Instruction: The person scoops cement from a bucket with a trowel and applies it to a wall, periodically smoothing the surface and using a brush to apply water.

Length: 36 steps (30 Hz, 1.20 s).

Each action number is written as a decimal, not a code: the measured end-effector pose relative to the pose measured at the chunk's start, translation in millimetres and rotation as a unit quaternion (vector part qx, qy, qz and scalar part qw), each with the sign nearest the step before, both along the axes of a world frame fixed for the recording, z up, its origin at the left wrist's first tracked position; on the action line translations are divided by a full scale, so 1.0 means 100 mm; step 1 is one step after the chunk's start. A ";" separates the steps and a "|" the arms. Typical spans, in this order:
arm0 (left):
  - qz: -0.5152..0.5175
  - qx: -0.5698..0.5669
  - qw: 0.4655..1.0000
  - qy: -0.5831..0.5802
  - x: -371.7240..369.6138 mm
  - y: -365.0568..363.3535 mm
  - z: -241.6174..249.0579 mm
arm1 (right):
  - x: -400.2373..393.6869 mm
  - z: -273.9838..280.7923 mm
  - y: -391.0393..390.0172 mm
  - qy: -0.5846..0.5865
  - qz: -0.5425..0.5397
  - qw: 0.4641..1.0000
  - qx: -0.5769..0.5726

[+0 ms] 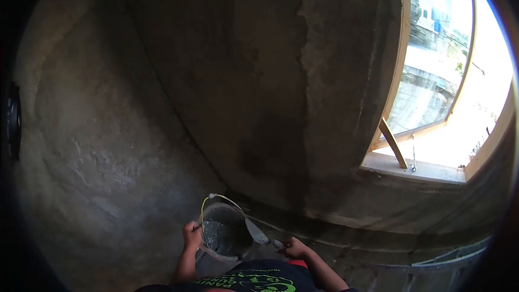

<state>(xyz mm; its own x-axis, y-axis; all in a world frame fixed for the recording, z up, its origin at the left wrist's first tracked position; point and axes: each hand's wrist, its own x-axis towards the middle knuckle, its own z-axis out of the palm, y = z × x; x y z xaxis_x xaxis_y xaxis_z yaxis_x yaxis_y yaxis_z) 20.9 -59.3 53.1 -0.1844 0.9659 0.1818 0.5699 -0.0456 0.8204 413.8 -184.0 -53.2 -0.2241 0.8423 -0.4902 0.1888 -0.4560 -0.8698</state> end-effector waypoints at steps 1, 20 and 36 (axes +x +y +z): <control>-0.016 0.005 1.000 -0.011 0.08 0.05 0.04 | 0.07 0.10 0.10 -0.001 0.011 1.000 0.002; -0.161 0.001 0.987 0.021 1.69 0.41 0.48 | 0.53 0.73 0.99 0.057 0.340 0.937 -0.055; -0.178 0.003 0.983 0.043 1.96 0.36 0.58 | 0.70 0.68 0.97 0.227 0.240 0.933 -0.143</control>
